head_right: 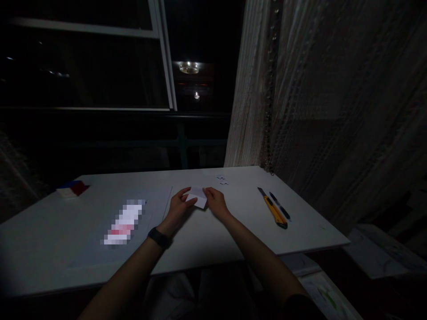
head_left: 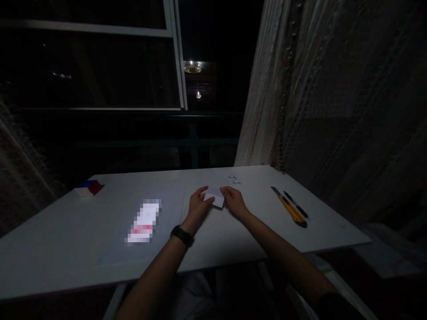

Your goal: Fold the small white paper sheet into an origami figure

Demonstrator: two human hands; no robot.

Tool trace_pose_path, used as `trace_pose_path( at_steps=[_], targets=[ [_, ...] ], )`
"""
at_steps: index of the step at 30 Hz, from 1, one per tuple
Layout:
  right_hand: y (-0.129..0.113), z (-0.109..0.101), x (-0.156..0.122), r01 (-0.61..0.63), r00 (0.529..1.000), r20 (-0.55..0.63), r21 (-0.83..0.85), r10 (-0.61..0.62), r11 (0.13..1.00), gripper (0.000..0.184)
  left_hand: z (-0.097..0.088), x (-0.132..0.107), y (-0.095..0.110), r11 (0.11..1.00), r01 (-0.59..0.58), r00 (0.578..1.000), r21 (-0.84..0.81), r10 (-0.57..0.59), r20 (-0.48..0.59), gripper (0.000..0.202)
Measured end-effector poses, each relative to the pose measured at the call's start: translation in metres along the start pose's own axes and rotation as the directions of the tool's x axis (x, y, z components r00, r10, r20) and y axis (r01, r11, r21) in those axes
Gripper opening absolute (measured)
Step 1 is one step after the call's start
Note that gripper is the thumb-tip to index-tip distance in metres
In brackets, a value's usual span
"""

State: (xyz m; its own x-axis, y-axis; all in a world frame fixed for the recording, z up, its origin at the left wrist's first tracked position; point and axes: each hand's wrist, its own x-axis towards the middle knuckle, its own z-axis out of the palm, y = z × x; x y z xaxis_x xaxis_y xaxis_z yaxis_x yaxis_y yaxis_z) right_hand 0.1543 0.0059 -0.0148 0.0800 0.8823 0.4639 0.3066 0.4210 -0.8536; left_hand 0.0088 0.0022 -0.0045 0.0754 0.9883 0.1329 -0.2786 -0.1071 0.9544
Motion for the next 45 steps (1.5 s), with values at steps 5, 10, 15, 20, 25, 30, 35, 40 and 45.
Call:
trace_pose_path(
  at_steps=[5, 10, 15, 20, 25, 30, 35, 40, 45],
  targets=[
    [-0.001, 0.000, 0.001, 0.024, 1.000, -0.010, 0.012, -0.024, 1.000, 0.033, 0.000, 0.000, -0.001, 0.999, 0.012, 1.000, 0.046, -0.013, 0.020, 0.038],
    [-0.003, 0.000, 0.001, -0.111, 0.994, 0.017, 0.198, 0.109, 0.974, 0.032, -0.002, 0.004, -0.006, 0.990, -0.031, 0.999, 0.141, 0.034, -0.022, 0.034],
    [0.000, -0.002, 0.003, -0.161, 0.987, 0.071, 0.348, 0.146, 0.924, 0.033, -0.005, 0.007, -0.006, 0.985, -0.085, 0.996, 0.152, 0.085, 0.005, 0.035],
    [0.004, -0.007, 0.008, -0.144, 0.988, 0.003, 0.345, 0.152, 0.928, 0.026, -0.003, 0.006, -0.003, 0.987, -0.077, 0.994, 0.142, 0.065, 0.087, 0.038],
    [0.007, -0.008, 0.008, -0.140, 0.990, 0.030, 0.262, 0.137, 0.955, 0.027, -0.002, 0.005, -0.004, 0.950, -0.123, 0.989, 0.289, 0.095, 0.109, 0.040],
    [0.008, -0.009, 0.008, -0.186, 0.982, 0.070, 0.183, 0.176, 0.965, 0.030, -0.004, 0.006, -0.008, 0.904, -0.168, 0.981, 0.394, 0.115, 0.154, 0.038],
    [0.009, -0.011, 0.008, -0.222, 0.975, 0.042, 0.093, 0.219, 0.971, 0.030, -0.003, 0.006, -0.008, 0.883, -0.210, 0.972, 0.419, 0.142, 0.188, 0.034],
    [0.007, -0.008, 0.005, -0.193, 0.978, 0.114, 0.159, 0.176, 0.968, 0.029, -0.002, 0.005, -0.006, 0.857, -0.229, 0.973, 0.461, 0.189, 0.132, 0.032],
    [0.009, -0.002, 0.005, -0.178, 0.981, 0.110, 0.163, 0.161, 0.970, 0.030, -0.005, 0.003, -0.004, 0.767, -0.274, 0.961, 0.581, 0.247, 0.128, 0.032]
  ],
)
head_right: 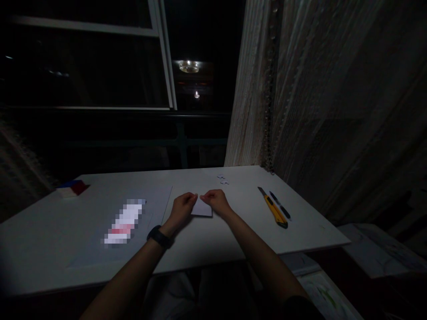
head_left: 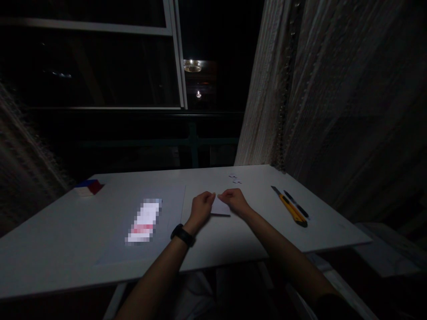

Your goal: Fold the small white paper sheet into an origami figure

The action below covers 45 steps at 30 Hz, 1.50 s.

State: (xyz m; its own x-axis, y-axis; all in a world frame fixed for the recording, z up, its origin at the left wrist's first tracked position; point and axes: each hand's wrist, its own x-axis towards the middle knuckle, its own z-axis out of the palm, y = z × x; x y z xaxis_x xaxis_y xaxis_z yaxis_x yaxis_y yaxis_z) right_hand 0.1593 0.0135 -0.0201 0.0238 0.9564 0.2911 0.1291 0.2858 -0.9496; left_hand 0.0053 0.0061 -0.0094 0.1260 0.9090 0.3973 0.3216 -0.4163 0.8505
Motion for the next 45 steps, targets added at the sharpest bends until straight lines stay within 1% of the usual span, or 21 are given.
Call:
trace_pose_path(
  at_steps=[2, 5, 13, 17, 21, 24, 28, 33, 35, 37, 40, 42, 45],
  targets=[
    [0.003, 0.002, 0.001, -0.003, 1.000, -0.006, -0.016, 0.003, 1.000, 0.031, -0.001, -0.001, 0.001, 0.998, -0.013, 1.000, 0.056, 0.014, -0.025, 0.031],
    [0.005, 0.003, 0.002, 0.001, 1.000, -0.018, -0.017, -0.002, 1.000, 0.033, -0.001, -0.001, 0.002, 0.997, -0.027, 0.998, 0.068, 0.030, -0.049, 0.030],
    [0.003, -0.002, 0.003, -0.023, 1.000, -0.008, 0.033, 0.023, 0.999, 0.039, 0.001, 0.001, 0.002, 0.999, 0.011, 0.999, -0.045, -0.012, -0.030, 0.029],
    [-0.005, -0.004, 0.000, -0.029, 0.999, -0.023, 0.001, 0.029, 1.000, 0.045, -0.001, 0.000, 0.005, 0.998, 0.006, 0.999, -0.065, -0.010, -0.054, 0.029],
    [-0.014, -0.003, -0.002, -0.006, 1.000, -0.023, 0.042, 0.007, 0.999, 0.049, -0.002, -0.001, 0.007, 0.993, 0.002, 0.999, -0.120, -0.007, -0.046, 0.031],
    [-0.017, -0.003, -0.003, 0.001, 1.000, -0.027, 0.056, 0.001, 0.998, 0.048, -0.001, 0.001, 0.005, 0.988, 0.010, 0.999, -0.157, -0.019, -0.050, 0.033],
    [-0.015, -0.003, -0.003, 0.050, 0.997, -0.058, 0.033, -0.048, 0.998, 0.043, 0.002, 0.002, 0.000, 0.978, 0.023, 0.998, -0.207, -0.033, -0.048, 0.033],
    [-0.011, -0.001, -0.005, 0.052, 0.998, -0.034, -0.015, -0.052, 0.999, 0.042, 0.003, 0.001, 0.002, 0.981, 0.070, 0.997, -0.183, -0.077, -0.028, 0.031],
    [-0.011, -0.001, -0.005, 0.050, 0.998, -0.042, -0.037, -0.052, 0.998, 0.047, 0.002, 0.000, 0.006, 0.977, 0.100, 0.994, -0.190, -0.108, -0.035, 0.030],
    [-0.013, -0.002, -0.005, 0.025, 0.997, -0.075, 0.001, -0.025, 1.000, 0.053, 0.001, -0.002, 0.010, 0.957, 0.145, 0.986, -0.251, -0.161, -0.042, 0.031],
    [-0.014, -0.002, -0.004, -0.042, 0.993, -0.103, 0.128, 0.055, 0.991, 0.057, 0.000, -0.002, 0.013, 0.926, 0.191, 0.974, -0.327, -0.219, -0.050, 0.033],
    [-0.013, -0.003, -0.004, -0.045, 0.994, -0.090, 0.153, 0.059, 0.987, 0.054, 0.000, -0.001, 0.012, 0.922, 0.197, 0.971, -0.333, -0.229, -0.060, 0.033],
    [-0.010, -0.002, -0.004, 0.023, 0.998, -0.067, 0.090, -0.017, 0.996, 0.043, 0.000, 0.000, 0.008, 0.926, 0.193, 0.972, -0.324, -0.225, -0.066, 0.033]
  ],
)
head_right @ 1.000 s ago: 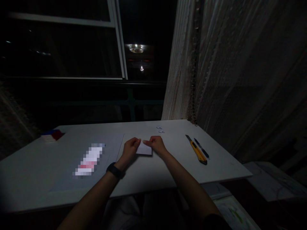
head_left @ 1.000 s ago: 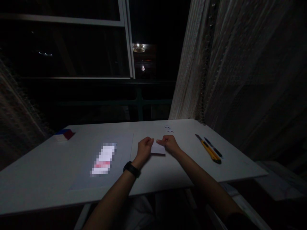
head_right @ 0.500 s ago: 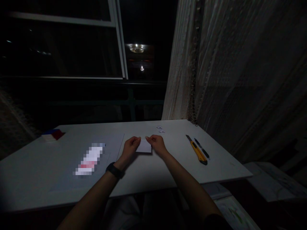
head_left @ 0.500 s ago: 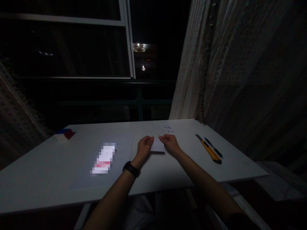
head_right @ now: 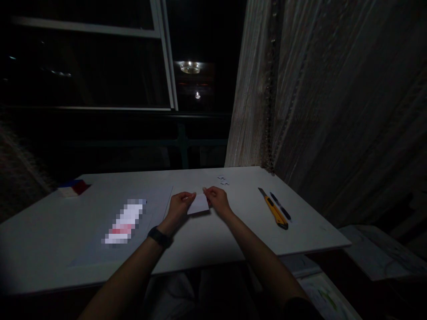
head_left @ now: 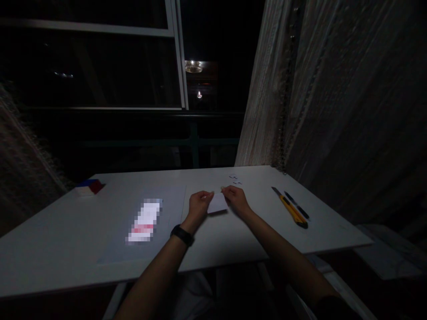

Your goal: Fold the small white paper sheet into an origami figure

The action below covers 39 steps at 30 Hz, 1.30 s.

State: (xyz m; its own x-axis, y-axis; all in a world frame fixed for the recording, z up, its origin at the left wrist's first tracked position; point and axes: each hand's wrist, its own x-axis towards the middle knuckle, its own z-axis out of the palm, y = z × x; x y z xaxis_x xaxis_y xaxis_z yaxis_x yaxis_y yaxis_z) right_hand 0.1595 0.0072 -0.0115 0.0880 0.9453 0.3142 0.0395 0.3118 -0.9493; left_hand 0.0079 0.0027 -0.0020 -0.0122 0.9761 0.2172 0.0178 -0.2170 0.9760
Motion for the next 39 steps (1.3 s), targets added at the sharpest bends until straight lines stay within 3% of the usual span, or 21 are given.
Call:
trace_pose_path(
  at_steps=[12, 20, 24, 30, 33, 39],
  targets=[
    [0.003, -0.005, 0.003, 0.125, 0.978, -0.117, -0.333, -0.173, 0.935, 0.023, 0.002, 0.000, -0.001, 0.996, -0.035, 0.998, 0.083, 0.030, 0.062, 0.033],
    [0.006, -0.004, 0.006, 0.023, 0.999, 0.040, -0.056, -0.021, 0.998, 0.025, 0.001, 0.001, -0.003, 0.971, -0.107, 0.994, 0.214, 0.099, 0.045, 0.032],
    [0.006, -0.004, 0.008, 0.006, 1.000, -0.020, -0.067, -0.008, 0.998, 0.030, 0.002, 0.000, -0.003, 0.968, -0.120, 0.993, 0.221, 0.113, 0.047, 0.033],
    [-0.003, -0.012, 0.011, -0.061, 0.991, -0.110, 0.146, 0.078, 0.987, 0.036, -0.003, 0.005, -0.009, 0.984, -0.108, 0.993, 0.143, 0.113, -0.025, 0.031],
    [-0.007, -0.011, 0.007, -0.067, 0.998, 0.004, 0.203, 0.068, 0.977, 0.035, -0.005, 0.007, -0.010, 0.987, -0.116, 0.992, 0.113, 0.122, -0.044, 0.032],
    [-0.004, -0.006, 0.002, -0.024, 0.981, 0.191, 0.146, -0.004, 0.989, 0.035, -0.004, 0.007, -0.008, 0.996, -0.080, 0.995, 0.046, 0.083, -0.062, 0.034]
  ],
)
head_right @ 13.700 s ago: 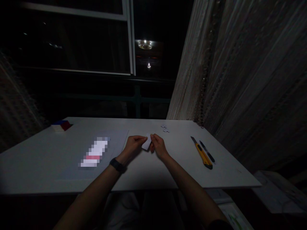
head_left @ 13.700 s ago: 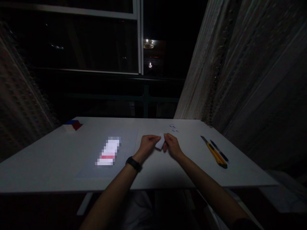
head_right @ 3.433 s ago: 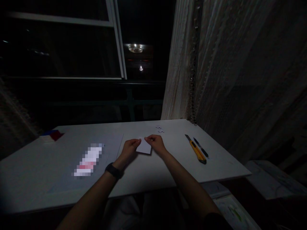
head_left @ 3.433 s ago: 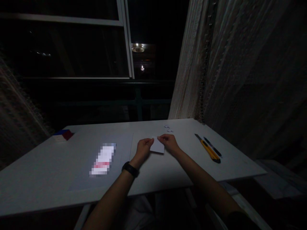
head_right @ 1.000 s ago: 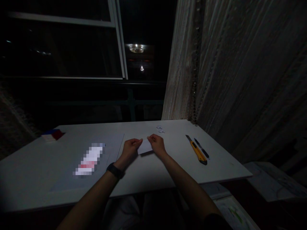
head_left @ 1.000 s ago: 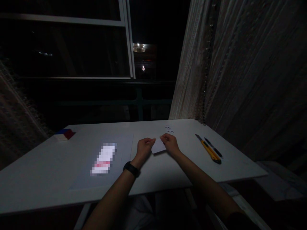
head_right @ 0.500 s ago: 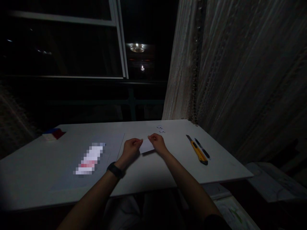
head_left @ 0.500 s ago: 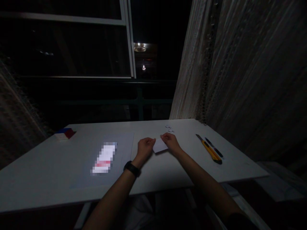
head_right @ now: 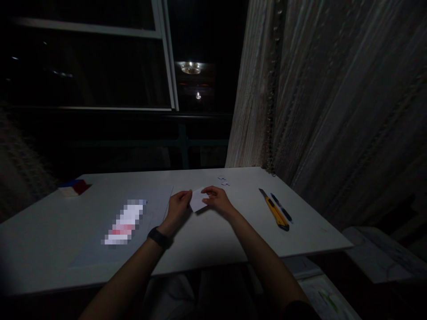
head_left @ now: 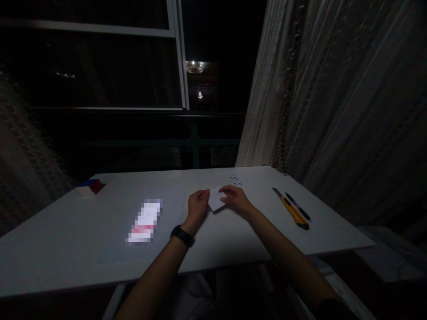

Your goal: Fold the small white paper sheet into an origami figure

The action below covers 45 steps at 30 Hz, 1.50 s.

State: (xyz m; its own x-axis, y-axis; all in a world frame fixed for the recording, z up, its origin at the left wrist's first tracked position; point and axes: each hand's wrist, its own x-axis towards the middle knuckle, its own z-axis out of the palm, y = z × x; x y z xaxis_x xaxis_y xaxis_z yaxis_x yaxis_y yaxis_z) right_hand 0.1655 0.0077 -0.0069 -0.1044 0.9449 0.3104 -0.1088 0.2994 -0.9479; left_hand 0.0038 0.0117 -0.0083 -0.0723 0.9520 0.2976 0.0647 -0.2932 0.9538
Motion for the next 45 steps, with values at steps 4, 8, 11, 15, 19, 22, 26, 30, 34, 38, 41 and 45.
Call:
trace_pose_path(
  at_steps=[4, 8, 11, 15, 19, 22, 26, 30, 34, 38, 41, 45],
  targets=[
    [0.001, -0.002, 0.000, -0.016, 1.000, 0.001, 0.013, 0.016, 1.000, 0.037, 0.001, -0.001, 0.001, 0.993, 0.050, 0.999, -0.110, -0.049, 0.017, 0.031],
    [0.002, -0.002, 0.000, -0.014, 1.000, -0.023, 0.014, 0.015, 1.000, 0.037, 0.002, -0.002, 0.005, 0.979, 0.085, 0.996, -0.185, -0.080, 0.033, 0.030],
    [0.003, -0.001, 0.001, -0.014, 0.997, -0.080, -0.022, 0.012, 1.000, 0.033, 0.003, -0.005, 0.009, 0.970, 0.106, 0.993, -0.220, -0.091, 0.080, 0.030],
    [0.002, 0.000, 0.003, 0.012, 0.978, -0.206, -0.111, -0.034, 0.994, 0.025, 0.003, -0.010, 0.015, 0.944, 0.201, 0.962, -0.263, -0.139, 0.237, 0.043],
    [0.003, 0.000, 0.004, 0.028, 0.972, -0.227, -0.153, -0.063, 0.988, 0.022, 0.005, -0.012, 0.012, 0.937, 0.243, 0.936, -0.250, -0.159, 0.314, 0.052],
    [0.005, 0.001, 0.004, 0.019, 0.971, -0.231, -0.167, -0.058, 0.986, 0.025, 0.007, -0.010, 0.008, 0.952, 0.222, 0.943, -0.210, -0.155, 0.296, 0.041],
    [0.006, 0.006, 0.001, -0.015, 0.982, -0.188, -0.061, 0.003, 0.998, 0.043, 0.006, -0.008, 0.005, 0.948, 0.241, 0.957, -0.208, -0.197, 0.211, 0.031],
    [0.003, 0.010, -0.003, -0.008, 0.994, -0.113, 0.026, 0.010, 1.000, 0.056, 0.003, -0.008, 0.007, 0.923, 0.278, 0.955, -0.265, -0.236, 0.181, 0.039],
    [0.004, 0.009, -0.003, 0.017, 0.998, -0.058, 0.022, -0.016, 1.000, 0.062, 0.002, -0.007, 0.006, 0.901, 0.325, 0.942, -0.286, -0.283, 0.179, 0.042],
    [0.007, 0.006, -0.002, 0.010, 1.000, -0.023, -0.004, -0.011, 1.000, 0.056, 0.001, -0.005, 0.005, 0.904, 0.320, 0.946, -0.284, -0.288, 0.150, 0.043],
    [0.007, 0.003, -0.002, 0.028, 0.999, -0.029, 0.010, -0.027, 1.000, 0.052, 0.001, -0.005, 0.007, 0.904, 0.303, 0.952, -0.301, -0.270, 0.145, 0.050],
    [0.004, 0.000, -0.002, 0.062, 0.997, -0.039, 0.073, -0.059, 0.995, 0.049, 0.002, -0.007, 0.010, 0.909, 0.276, 0.961, -0.313, -0.249, 0.124, 0.056]
  ],
)
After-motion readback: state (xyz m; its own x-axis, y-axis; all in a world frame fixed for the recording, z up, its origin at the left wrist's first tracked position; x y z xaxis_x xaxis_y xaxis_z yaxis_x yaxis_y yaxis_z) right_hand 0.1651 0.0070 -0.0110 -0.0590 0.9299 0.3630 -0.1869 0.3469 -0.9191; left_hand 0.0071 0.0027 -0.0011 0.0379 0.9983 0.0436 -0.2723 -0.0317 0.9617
